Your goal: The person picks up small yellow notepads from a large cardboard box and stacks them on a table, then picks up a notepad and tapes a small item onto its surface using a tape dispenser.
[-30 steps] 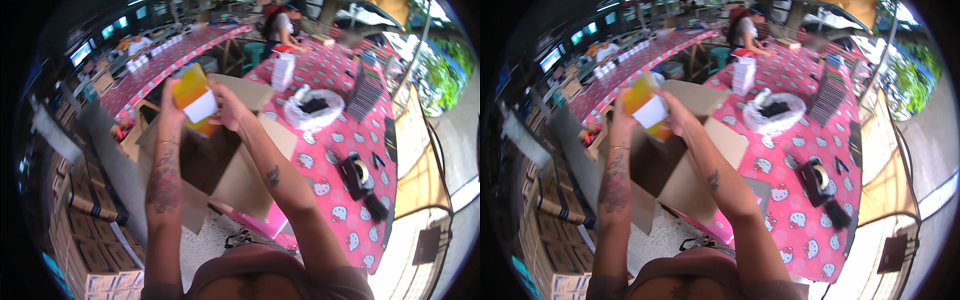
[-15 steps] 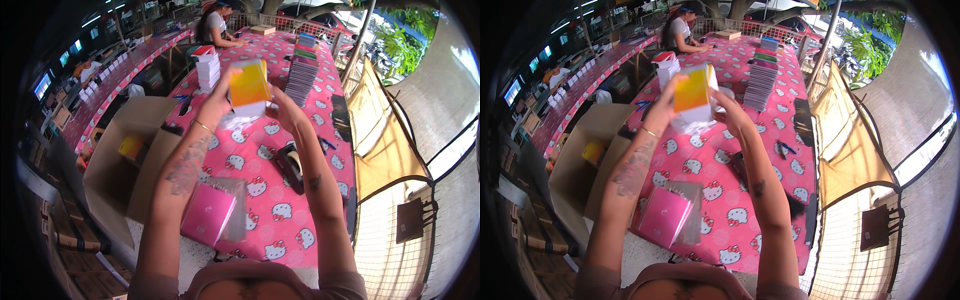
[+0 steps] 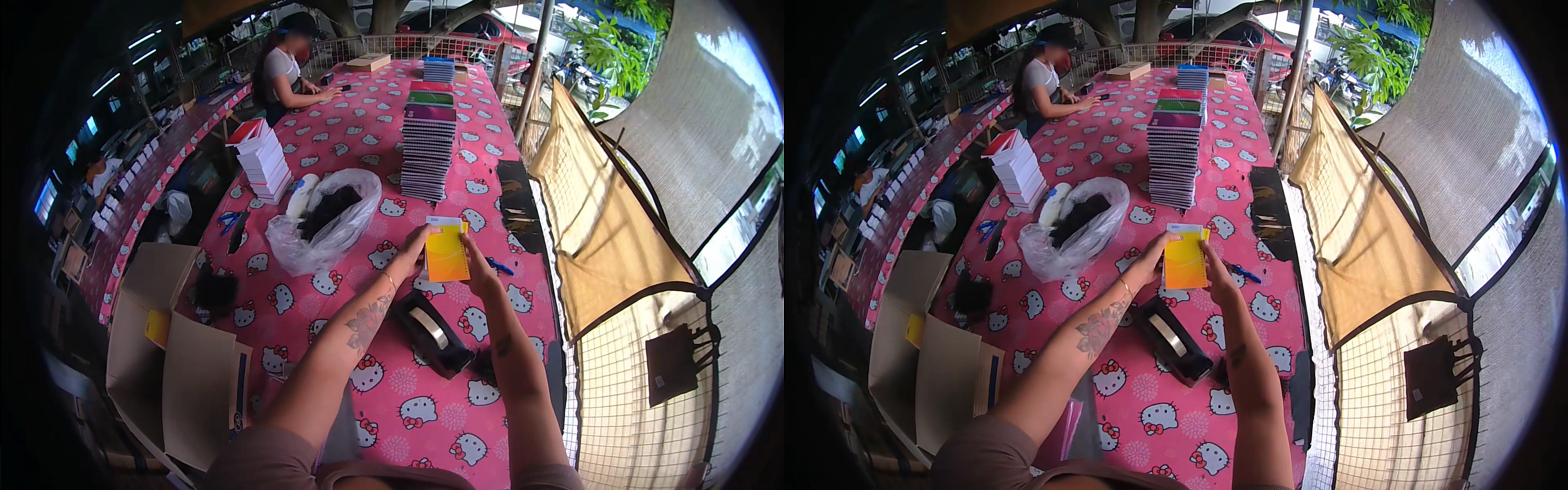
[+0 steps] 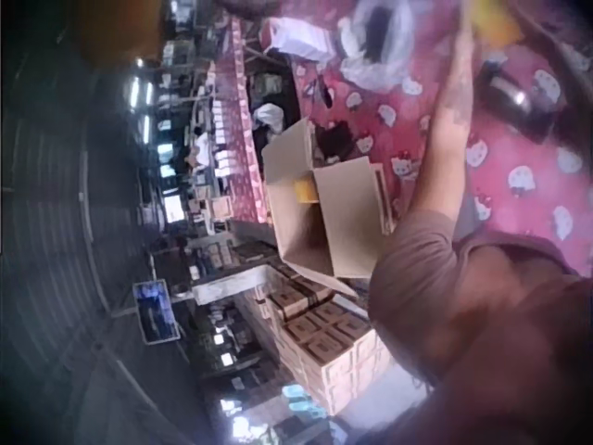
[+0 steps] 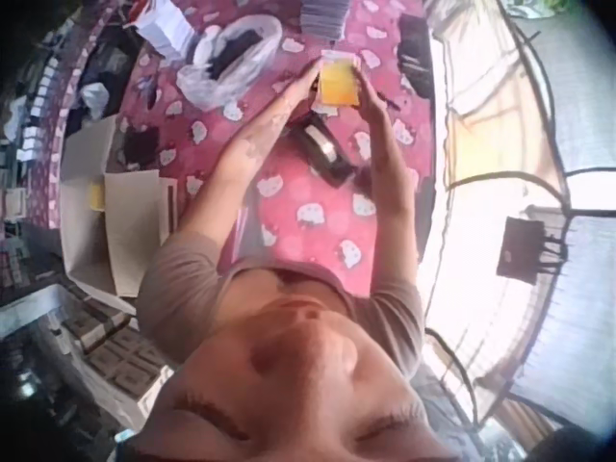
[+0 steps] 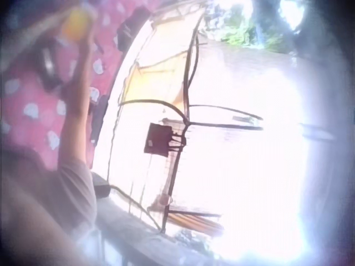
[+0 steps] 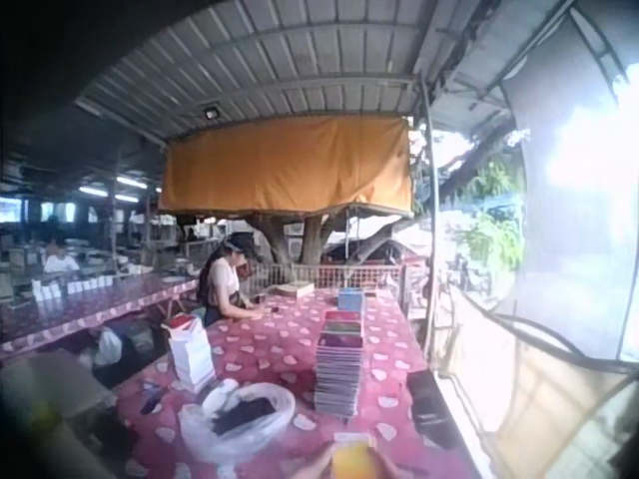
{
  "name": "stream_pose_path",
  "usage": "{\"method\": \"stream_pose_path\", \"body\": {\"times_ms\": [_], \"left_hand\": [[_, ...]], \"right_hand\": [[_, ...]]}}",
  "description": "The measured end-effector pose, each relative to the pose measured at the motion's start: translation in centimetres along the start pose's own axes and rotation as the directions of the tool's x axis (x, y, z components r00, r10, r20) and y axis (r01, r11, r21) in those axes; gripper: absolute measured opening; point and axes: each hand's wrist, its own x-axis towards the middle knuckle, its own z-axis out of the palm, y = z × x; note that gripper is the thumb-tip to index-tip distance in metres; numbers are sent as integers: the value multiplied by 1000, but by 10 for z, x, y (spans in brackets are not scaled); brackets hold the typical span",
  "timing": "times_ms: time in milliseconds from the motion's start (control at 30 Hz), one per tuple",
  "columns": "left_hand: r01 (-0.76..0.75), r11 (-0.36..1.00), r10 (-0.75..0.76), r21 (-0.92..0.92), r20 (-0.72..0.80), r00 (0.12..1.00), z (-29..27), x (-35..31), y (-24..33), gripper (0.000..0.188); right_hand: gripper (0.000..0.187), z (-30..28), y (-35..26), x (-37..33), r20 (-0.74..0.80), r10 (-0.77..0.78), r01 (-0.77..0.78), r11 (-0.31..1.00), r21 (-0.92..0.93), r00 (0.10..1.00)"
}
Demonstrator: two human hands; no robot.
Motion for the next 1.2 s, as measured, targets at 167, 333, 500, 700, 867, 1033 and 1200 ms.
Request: {"method": "stream_pose_path", "body": {"times_ms": [167,333,500,700,867,1033,1200], "left_hand": [[-13,956,41,292,-89,995,-33,9,-32,54],[62,734,128,677,-227,966,-2,18,14,63],[-330,453,659,828,-61,750,-31,12,71,48],[-270,36,643,962,185,743,-16,-118,143,51],[-273,-24,817,962,177,549,-48,-230,262,49],[-16,-38,917,999,41,397,-118,-405,310,40],[113,329,871,937,-348,346,-232,-556,294,43]], "right_hand": [[74,40,10,-18,-145,-112,100,992,-82,983],[70,12,24,17,-165,-323,292,938,-187,932],[86,47,0,43,-335,-688,127,528,-839,644],[70,55,-48,40,220,-544,248,-24,-969,810],[61,1,-48,46,284,-561,263,-121,-957,778],[64,103,-66,17,142,-837,364,72,-929,529],[32,354,-96,-109,621,-629,879,404,-252,467]]}}
